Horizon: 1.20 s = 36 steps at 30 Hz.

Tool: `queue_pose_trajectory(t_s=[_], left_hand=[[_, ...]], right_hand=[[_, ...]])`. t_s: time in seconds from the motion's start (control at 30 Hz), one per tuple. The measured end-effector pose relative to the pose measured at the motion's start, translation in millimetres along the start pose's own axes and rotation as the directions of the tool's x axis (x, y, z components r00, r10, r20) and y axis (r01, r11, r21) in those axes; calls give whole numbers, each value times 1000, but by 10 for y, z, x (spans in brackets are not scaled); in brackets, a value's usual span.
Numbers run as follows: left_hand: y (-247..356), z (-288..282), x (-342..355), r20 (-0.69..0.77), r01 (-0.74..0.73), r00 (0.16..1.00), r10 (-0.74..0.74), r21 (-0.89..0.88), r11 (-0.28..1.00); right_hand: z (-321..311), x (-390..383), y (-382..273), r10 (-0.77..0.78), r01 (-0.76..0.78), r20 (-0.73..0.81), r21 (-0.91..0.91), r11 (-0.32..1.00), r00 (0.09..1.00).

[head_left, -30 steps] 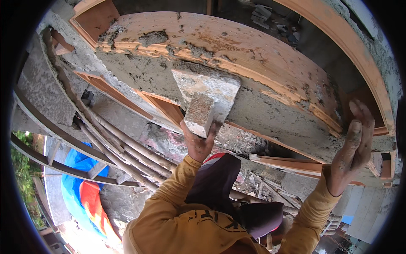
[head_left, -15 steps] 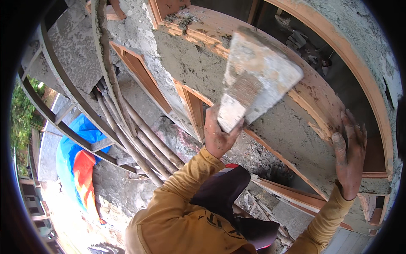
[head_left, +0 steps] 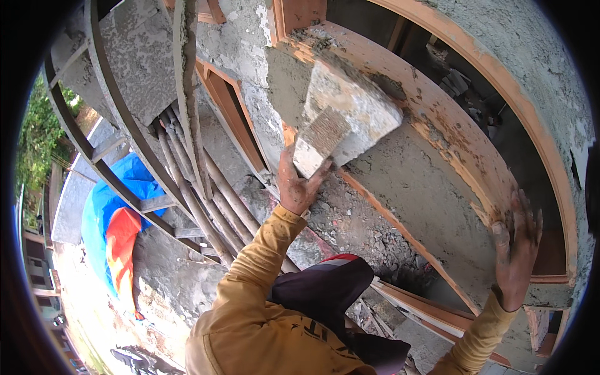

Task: The person scoops wet cement from a bucket with a trowel and applies it to a wall section framed with wooden strips. They repeatedly smooth and level the surface using a flat float, working along the vertical and horizontal edges of the frame.

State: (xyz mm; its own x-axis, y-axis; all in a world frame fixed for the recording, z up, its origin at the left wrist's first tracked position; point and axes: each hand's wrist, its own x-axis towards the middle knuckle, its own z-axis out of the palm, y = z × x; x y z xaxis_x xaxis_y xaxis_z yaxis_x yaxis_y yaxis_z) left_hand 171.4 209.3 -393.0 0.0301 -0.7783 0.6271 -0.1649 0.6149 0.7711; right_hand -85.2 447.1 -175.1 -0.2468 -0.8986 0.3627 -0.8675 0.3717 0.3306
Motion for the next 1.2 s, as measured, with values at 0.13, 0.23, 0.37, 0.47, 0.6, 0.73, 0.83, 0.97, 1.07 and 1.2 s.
queue_pose_trajectory(t_s=[0.13,0.23,0.37,0.47,0.6,0.73,0.83,0.97,1.07,1.2], left_hand=[[-59,-87,300,-46,158,986,-162,-81,984],[42,9,44,178,-213,965,194,94,972],[-51,227,-153,35,150,988,-153,66,986],[-791,-8,-114,-127,436,896,-426,64,898],[-1208,-473,-229,-265,412,873,-409,-47,910],[-1161,-453,29,-183,326,931,-316,26,945],[-1037,-391,577,-147,223,962,-232,-76,972],[-722,-250,810,-115,176,975,-192,-139,975],[-533,-12,153,23,126,991,-130,143,982],[-31,301,-426,109,284,955,-276,-74,956]], right_hand=[[21,3,-64,34,-34,18,-1,999,999],[81,-28,-77,21,-21,31,30,999,999],[11,-34,-17,14,-13,31,-28,1000,999],[30,-38,-11,1,0,12,-40,999,1000],[78,-9,8,-6,6,7,-26,1000,1000],[55,3,-32,-4,4,-1,-24,1000,1000],[76,-14,-31,-11,11,-8,-42,999,1000],[81,-9,-60,12,-11,6,-27,1000,1000],[58,-17,-103,42,-42,5,-58,997,999],[93,-13,-60,45,-45,6,-41,998,999]])
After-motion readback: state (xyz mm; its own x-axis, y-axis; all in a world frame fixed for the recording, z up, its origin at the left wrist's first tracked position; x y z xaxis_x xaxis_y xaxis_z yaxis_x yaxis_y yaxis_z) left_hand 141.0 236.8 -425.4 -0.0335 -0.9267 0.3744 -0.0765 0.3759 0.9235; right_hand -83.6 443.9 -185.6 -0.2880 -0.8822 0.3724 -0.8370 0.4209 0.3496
